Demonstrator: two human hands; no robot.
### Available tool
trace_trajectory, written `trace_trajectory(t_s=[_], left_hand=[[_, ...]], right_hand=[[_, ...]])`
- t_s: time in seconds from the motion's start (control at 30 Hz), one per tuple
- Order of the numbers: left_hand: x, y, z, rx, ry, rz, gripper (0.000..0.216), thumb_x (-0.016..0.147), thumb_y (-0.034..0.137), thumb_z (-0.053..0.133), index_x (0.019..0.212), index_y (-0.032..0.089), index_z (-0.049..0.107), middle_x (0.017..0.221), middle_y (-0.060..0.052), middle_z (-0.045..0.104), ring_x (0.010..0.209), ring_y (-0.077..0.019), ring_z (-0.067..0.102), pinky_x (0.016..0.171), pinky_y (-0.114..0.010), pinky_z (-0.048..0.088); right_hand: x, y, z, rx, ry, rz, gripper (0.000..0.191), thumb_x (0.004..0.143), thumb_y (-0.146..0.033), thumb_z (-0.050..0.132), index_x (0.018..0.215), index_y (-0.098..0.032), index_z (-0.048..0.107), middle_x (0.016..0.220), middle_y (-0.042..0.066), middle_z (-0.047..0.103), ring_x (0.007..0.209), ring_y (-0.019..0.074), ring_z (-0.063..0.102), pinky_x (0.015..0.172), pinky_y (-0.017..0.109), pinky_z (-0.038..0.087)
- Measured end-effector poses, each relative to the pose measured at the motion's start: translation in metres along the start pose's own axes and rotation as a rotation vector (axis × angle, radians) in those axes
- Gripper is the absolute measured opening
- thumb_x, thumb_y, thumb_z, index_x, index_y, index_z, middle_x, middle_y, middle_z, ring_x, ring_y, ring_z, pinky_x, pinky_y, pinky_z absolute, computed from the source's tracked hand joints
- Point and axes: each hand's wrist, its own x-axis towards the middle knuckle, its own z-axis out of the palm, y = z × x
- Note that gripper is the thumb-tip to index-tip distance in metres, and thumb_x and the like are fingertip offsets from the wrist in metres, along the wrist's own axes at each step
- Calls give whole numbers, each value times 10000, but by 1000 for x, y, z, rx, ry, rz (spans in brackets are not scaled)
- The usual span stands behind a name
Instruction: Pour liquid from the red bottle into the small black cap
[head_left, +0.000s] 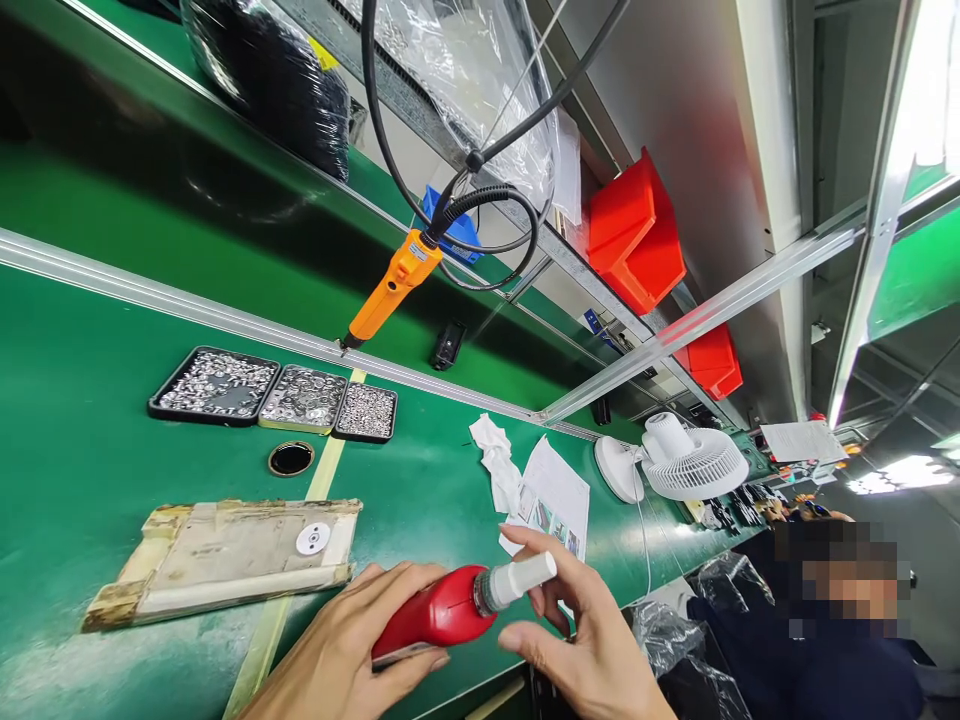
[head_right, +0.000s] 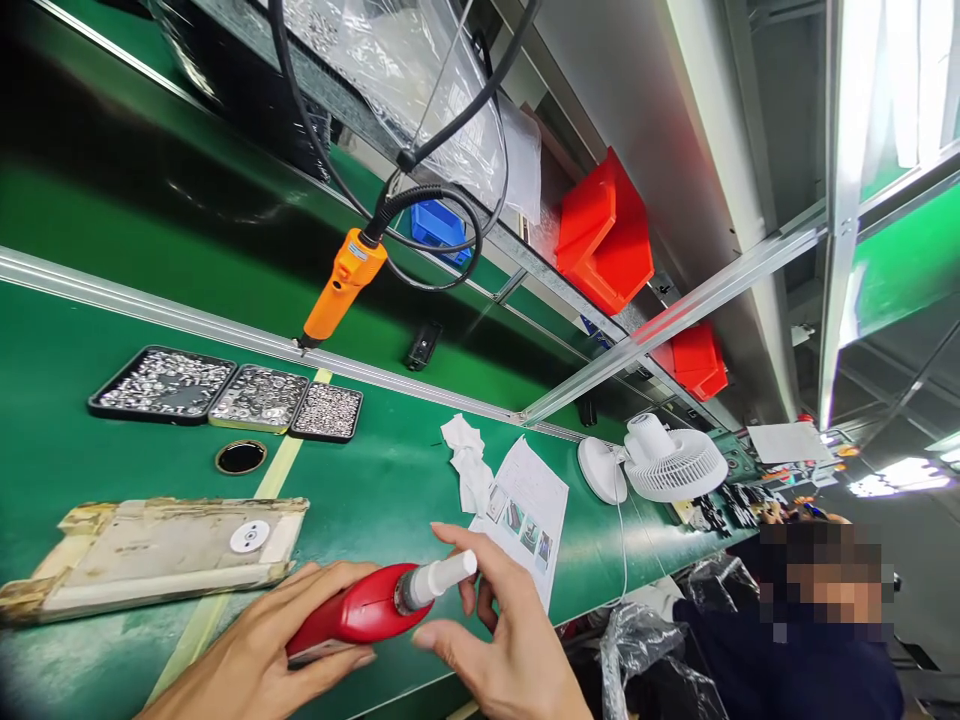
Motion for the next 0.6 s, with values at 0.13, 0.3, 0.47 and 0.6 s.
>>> trace_trajectory(t_s=[0.13, 0.3, 0.47, 0.6], left_hand=[[2, 0, 2, -20, -91, -11, 406, 1001, 348, 673, 1377, 416, 536, 1193, 75, 676, 1059, -186, 619, 975, -274, 480], [0, -3, 2, -26, -36, -21, 410, 1000, 409, 688, 1381, 411, 537, 1203, 62, 679, 1087, -203, 620, 948, -272, 489], [-2, -5, 3, -24, -92, -23, 422, 1000, 360, 683, 1388, 422, 529, 1261, 71, 665, 1131, -208, 610, 1069, -314, 446], [-2, -6, 4, -24, -106, -32, 430, 988, 361, 694, 1381, 428, 535, 1264, 71, 665, 1137, -206, 619, 1066, -317, 459]], right_hand=[[0, -2, 4, -53, 82, -56, 373, 818, -514, 894, 1035, -249, 745, 819, 1, 605, 689, 133, 456, 639, 255, 353], [-4, -6, 3, -34, -30, -66, 485, 930, -525, 776, 1357, -322, 668, 990, 38, 608, 805, 158, 535, 719, 260, 426], [1, -6, 8, -95, 40, -144, 335, 939, -533, 777, 1016, -212, 716, 828, 14, 559, 703, 135, 433, 654, 275, 331], [5, -11, 8, 24, -3, -77, 309, 935, -511, 779, 1088, -243, 758, 841, 11, 530, 691, 122, 405, 662, 275, 317]])
